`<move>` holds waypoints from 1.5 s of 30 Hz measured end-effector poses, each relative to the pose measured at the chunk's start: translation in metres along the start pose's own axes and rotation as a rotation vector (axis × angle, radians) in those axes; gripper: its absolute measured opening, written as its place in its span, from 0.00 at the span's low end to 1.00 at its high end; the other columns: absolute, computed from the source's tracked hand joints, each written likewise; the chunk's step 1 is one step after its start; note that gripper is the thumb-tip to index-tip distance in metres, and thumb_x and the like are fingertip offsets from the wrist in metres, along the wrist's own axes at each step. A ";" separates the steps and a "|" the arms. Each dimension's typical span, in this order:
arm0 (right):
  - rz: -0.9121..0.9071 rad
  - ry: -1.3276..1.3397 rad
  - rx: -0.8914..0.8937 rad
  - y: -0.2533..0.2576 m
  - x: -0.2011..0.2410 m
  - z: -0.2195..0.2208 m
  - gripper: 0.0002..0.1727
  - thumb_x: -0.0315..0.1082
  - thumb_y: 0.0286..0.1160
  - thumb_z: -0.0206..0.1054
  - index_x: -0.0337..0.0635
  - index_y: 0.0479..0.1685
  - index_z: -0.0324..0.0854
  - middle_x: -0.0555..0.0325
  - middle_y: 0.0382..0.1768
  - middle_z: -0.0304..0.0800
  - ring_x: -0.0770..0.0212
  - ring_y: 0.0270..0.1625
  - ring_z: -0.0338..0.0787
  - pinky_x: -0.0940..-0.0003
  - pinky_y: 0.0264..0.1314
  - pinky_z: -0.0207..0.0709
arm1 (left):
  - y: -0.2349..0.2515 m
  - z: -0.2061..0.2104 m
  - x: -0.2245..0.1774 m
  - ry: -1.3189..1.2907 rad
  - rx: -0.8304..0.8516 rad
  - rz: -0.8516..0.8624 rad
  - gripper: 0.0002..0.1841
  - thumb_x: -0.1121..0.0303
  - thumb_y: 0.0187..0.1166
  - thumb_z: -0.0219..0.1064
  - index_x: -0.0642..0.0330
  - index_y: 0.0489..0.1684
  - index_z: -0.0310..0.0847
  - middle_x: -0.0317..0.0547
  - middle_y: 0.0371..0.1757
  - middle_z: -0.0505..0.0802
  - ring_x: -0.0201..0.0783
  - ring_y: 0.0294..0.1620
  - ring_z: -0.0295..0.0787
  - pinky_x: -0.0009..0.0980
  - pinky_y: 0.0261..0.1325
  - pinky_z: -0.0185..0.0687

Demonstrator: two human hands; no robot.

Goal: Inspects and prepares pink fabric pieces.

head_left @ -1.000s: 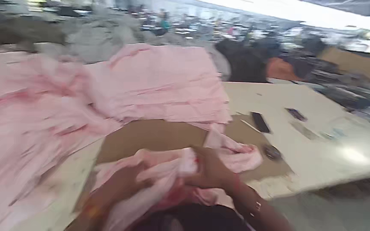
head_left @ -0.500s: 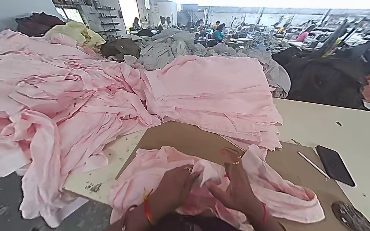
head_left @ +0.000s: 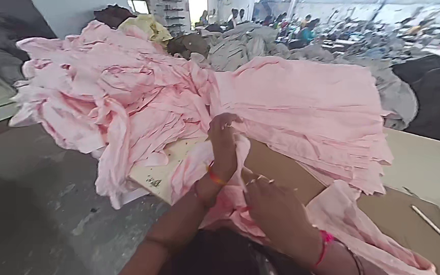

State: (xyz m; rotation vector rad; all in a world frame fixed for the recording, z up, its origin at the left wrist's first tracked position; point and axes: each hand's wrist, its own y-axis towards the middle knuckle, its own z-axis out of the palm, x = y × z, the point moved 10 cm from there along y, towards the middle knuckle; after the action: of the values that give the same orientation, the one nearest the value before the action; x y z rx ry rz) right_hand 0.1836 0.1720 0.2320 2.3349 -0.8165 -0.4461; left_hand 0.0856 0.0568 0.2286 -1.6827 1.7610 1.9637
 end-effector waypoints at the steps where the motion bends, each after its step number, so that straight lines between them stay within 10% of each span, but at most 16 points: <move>1: 0.056 0.028 -0.022 0.009 -0.006 -0.008 0.17 0.29 0.63 0.67 0.26 0.48 0.87 0.41 0.31 0.91 0.46 0.22 0.91 0.56 0.17 0.78 | 0.004 -0.004 -0.007 0.032 -0.060 0.112 0.13 0.78 0.75 0.59 0.77 0.51 0.83 0.69 0.61 0.87 0.64 0.68 0.80 0.59 0.72 0.69; 4: 0.211 0.069 -0.154 0.005 -0.053 -0.036 0.16 0.33 0.73 0.58 0.30 0.46 0.86 0.44 0.29 0.90 0.49 0.25 0.89 0.57 0.22 0.77 | -0.031 -0.004 -0.010 0.121 -0.182 0.675 0.19 0.54 0.67 0.72 0.57 0.48 0.81 0.54 0.50 0.89 0.51 0.57 0.83 0.49 0.68 0.70; 8: 0.360 0.098 -0.094 -0.024 -0.116 -0.030 0.13 0.39 0.63 0.59 0.37 0.28 0.81 0.56 0.14 0.76 0.63 0.16 0.72 0.66 0.19 0.60 | -0.099 -0.024 -0.032 0.019 0.098 1.194 0.05 0.64 0.89 0.57 0.46 0.42 0.77 0.37 0.46 0.83 0.34 0.55 0.78 0.30 0.77 0.60; 11: 0.383 0.222 -0.020 -0.037 -0.126 -0.020 0.12 0.39 0.60 0.61 0.42 0.31 0.85 0.66 0.16 0.76 0.75 0.17 0.67 0.77 0.20 0.58 | -0.103 -0.050 -0.056 0.060 0.211 1.365 0.08 0.73 0.88 0.54 0.55 0.41 0.79 0.45 0.42 0.87 0.41 0.45 0.83 0.33 0.60 0.73; 14: 0.345 0.303 -0.062 -0.044 -0.129 -0.032 0.13 0.41 0.70 0.64 0.43 0.39 0.90 0.67 0.25 0.86 0.80 0.21 0.67 0.81 0.23 0.59 | -0.068 -0.053 -0.058 0.245 0.236 1.138 0.08 0.71 0.88 0.58 0.56 0.53 0.83 0.48 0.49 0.93 0.43 0.52 0.91 0.33 0.57 0.84; 18: 0.362 0.178 -0.111 -0.045 -0.122 -0.042 0.11 0.32 0.73 0.66 0.42 0.45 0.94 0.52 0.41 0.98 0.54 0.40 0.96 0.52 0.41 0.86 | -0.041 -0.024 -0.044 0.327 0.428 0.778 0.13 0.75 0.81 0.58 0.66 0.45 0.92 0.54 0.51 0.97 0.54 0.59 0.94 0.46 0.57 0.89; 21: 0.438 0.112 -0.179 -0.049 -0.141 -0.037 0.09 0.29 0.68 0.69 0.41 0.40 0.95 0.50 0.37 0.97 0.50 0.37 0.95 0.48 0.35 0.84 | -0.049 -0.004 -0.030 0.190 0.569 0.618 0.14 0.71 0.80 0.58 0.70 0.37 0.89 0.60 0.35 0.94 0.59 0.37 0.95 0.54 0.38 0.88; 27: 0.531 0.341 0.048 -0.063 -0.175 0.012 0.11 0.34 0.72 0.69 0.36 0.41 0.93 0.45 0.36 0.95 0.45 0.38 0.94 0.39 0.44 0.81 | -0.119 0.014 -0.057 -0.497 1.008 0.503 0.16 0.69 0.85 0.60 0.61 0.67 0.83 0.46 0.45 0.96 0.27 0.41 0.92 0.22 0.49 0.86; 30: 0.473 0.359 -0.010 -0.066 -0.150 0.014 0.10 0.36 0.69 0.70 0.40 0.38 0.93 0.51 0.34 0.96 0.54 0.36 0.93 0.50 0.39 0.83 | -0.154 0.035 -0.049 -0.787 1.184 0.223 0.21 0.73 0.77 0.67 0.68 0.68 0.77 0.45 0.35 0.94 0.24 0.31 0.91 0.18 0.38 0.86; 33: 0.381 0.118 -0.255 -0.071 -0.128 -0.013 0.11 0.35 0.68 0.68 0.40 0.40 0.94 0.50 0.35 0.96 0.56 0.33 0.94 0.61 0.30 0.82 | -0.148 0.051 -0.004 -0.583 1.006 -0.130 0.30 0.70 0.70 0.69 0.69 0.76 0.73 0.35 0.31 0.94 0.20 0.25 0.89 0.20 0.31 0.87; 38: 0.035 -0.021 -0.303 -0.081 -0.073 -0.003 0.13 0.32 0.77 0.60 0.42 0.48 0.91 0.54 0.26 0.90 0.59 0.24 0.86 0.68 0.24 0.75 | -0.112 0.040 0.021 -0.301 0.637 -0.194 0.30 0.69 0.72 0.67 0.76 0.74 0.71 0.38 0.36 0.97 0.20 0.30 0.93 0.20 0.38 0.89; 45: 0.077 0.154 -0.289 -0.090 -0.076 0.039 0.14 0.30 0.75 0.61 0.35 0.48 0.91 0.49 0.23 0.87 0.56 0.19 0.82 0.66 0.19 0.72 | -0.110 0.055 0.027 -0.545 0.653 -0.404 0.30 0.75 0.75 0.66 0.78 0.76 0.60 0.42 0.46 0.97 0.22 0.41 0.95 0.20 0.48 0.90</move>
State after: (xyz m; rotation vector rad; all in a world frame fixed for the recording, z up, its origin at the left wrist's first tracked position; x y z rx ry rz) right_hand 0.1477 0.2599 0.1520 2.0357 -0.7151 -0.3230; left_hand 0.1050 0.1203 0.1216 -1.0456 1.4687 1.2948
